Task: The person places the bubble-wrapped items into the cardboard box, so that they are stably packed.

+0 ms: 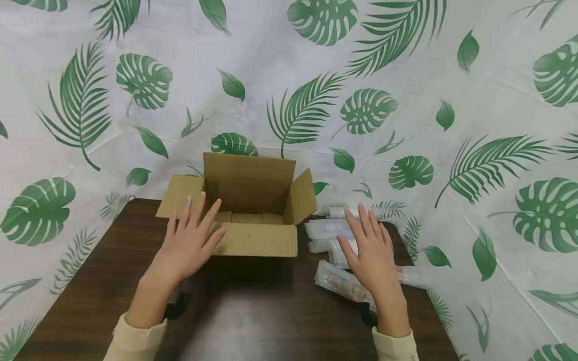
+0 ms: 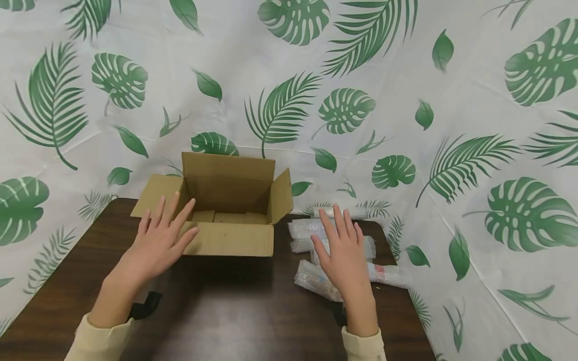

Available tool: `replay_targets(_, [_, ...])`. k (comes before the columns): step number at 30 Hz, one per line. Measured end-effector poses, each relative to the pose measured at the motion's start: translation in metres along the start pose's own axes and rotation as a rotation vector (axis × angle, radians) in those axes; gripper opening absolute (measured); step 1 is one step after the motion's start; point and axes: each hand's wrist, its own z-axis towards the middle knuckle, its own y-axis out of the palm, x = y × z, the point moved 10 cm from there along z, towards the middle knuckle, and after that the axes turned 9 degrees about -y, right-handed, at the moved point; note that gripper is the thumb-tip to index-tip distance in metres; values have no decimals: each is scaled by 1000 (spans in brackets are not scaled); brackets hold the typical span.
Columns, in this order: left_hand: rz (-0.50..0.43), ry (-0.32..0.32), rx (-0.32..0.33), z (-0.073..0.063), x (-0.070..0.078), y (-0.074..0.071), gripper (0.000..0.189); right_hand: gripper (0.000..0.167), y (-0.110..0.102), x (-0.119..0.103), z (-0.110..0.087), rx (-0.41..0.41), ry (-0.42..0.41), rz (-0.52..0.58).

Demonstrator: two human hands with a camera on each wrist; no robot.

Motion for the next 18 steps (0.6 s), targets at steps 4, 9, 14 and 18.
replay_targets(4, [-24,-15,10,16,-18,-1,76,64,18,15,-23,-60,42,58])
replay_targets(9, [-2,-99,42,31,-51,3,79,57,63,36,-60,-207,126,125])
replay_targets(14, [-50,-155,67,38,-74,20,84,57,97,53,-95,-304,186,123])
replay_targets(18, [-117,-133,107,39,-79,29,85,64,110,62,-111,-341,231,96])
